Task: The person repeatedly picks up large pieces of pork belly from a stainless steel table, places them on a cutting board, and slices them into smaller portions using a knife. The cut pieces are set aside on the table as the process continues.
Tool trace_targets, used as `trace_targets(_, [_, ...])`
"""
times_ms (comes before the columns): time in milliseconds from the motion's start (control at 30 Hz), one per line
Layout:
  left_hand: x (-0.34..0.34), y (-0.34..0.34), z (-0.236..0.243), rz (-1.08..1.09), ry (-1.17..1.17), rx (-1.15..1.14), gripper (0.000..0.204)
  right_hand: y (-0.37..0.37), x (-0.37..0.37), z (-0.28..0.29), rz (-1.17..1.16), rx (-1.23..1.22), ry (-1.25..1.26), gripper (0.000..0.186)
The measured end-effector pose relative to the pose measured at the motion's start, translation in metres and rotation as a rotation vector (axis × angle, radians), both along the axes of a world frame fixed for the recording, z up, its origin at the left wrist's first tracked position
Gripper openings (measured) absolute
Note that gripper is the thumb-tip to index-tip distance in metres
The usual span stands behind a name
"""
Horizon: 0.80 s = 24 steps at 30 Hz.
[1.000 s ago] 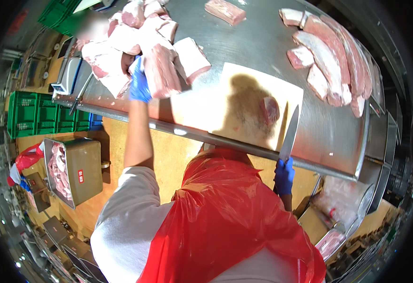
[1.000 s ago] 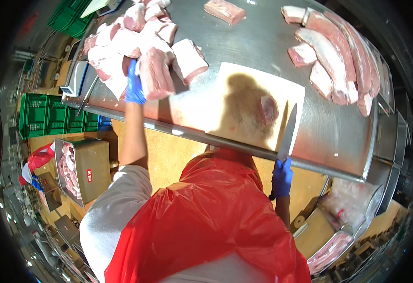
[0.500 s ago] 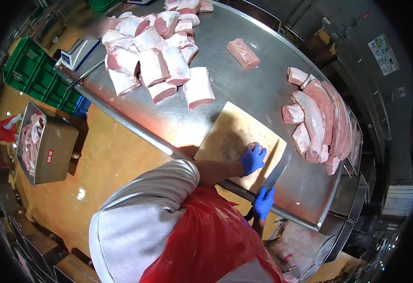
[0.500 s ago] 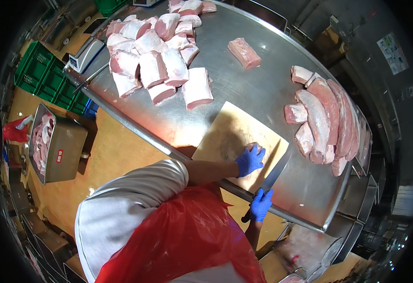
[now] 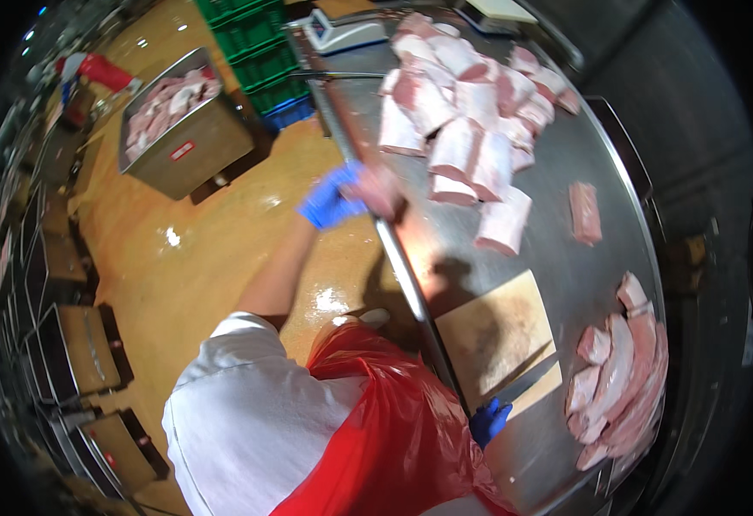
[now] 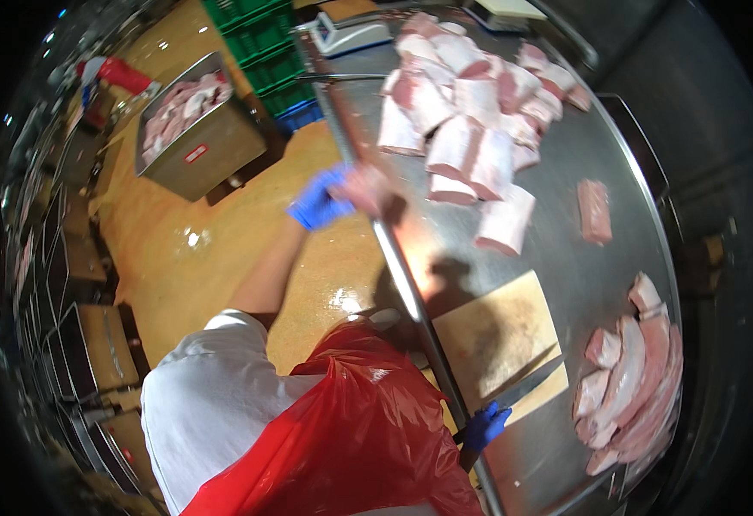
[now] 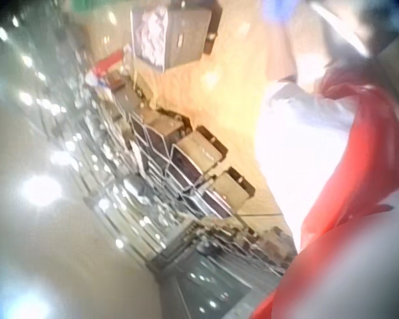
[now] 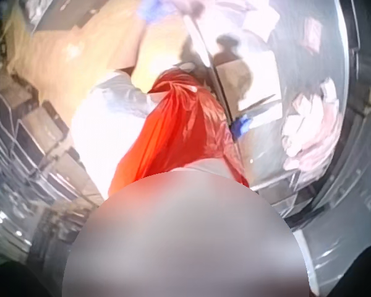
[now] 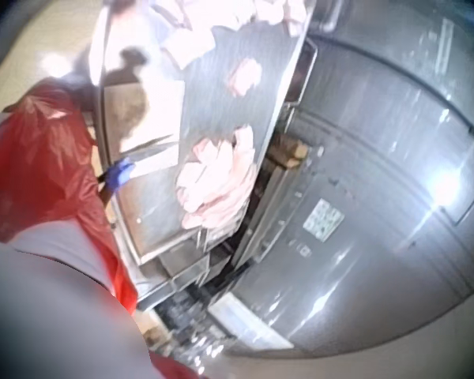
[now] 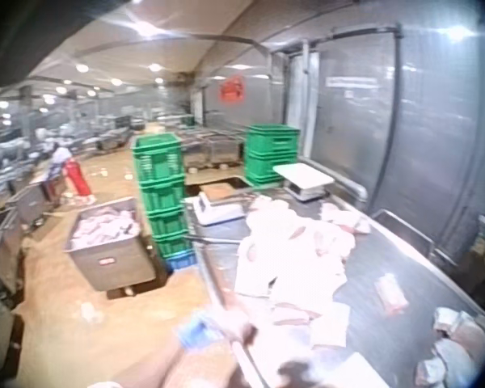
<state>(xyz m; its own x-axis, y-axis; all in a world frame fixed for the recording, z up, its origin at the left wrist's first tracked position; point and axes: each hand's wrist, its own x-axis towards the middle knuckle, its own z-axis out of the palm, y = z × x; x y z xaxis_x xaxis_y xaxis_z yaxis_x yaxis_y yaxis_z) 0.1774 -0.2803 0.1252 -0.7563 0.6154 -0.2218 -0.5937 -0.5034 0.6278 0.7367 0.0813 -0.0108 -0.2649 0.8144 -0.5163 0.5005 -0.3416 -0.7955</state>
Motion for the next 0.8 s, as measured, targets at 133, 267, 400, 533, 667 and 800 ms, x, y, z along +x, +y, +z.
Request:
trace_targets(133, [-0.099, -0.190, 0.075, 0.700, 0.210, 0.231, 0.039, -0.008, -0.074, 0.060, 0.259, 0.325, -0.148, 0.038])
trace_targets(267, [-0.154, -0.293, 0.059, 1.577, -0.123, -0.394, 0.041, 0.010, -0.110, 0.061, 0.303, 0.354, -0.064, 0.057])
trace_targets(400, [-0.125, -0.078, -0.049, 0.734, 0.654, -0.653, 0.017, -0.001, -0.090, 0.055, 0.153, 0.435, -0.054, 0.034])
trace_targets(533, [-0.026, 0.110, -0.113, 0.295, 1.063, -0.836, 0.017, -0.024, -0.053, 0.076, 0.207, 0.454, -0.229, 0.029])
trace_targets(667, [0.100, 0.316, -0.048, -0.268, 1.202, -0.632, 0.021, -0.041, 0.015, 0.093, -0.047, 0.522, -0.361, 0.025])
trace_targets(800, [0.222, 0.477, -0.056, -0.587, 1.647, -0.390, 0.040, -0.098, 0.115, 0.070, -0.422, 0.405, -0.409, 0.019])
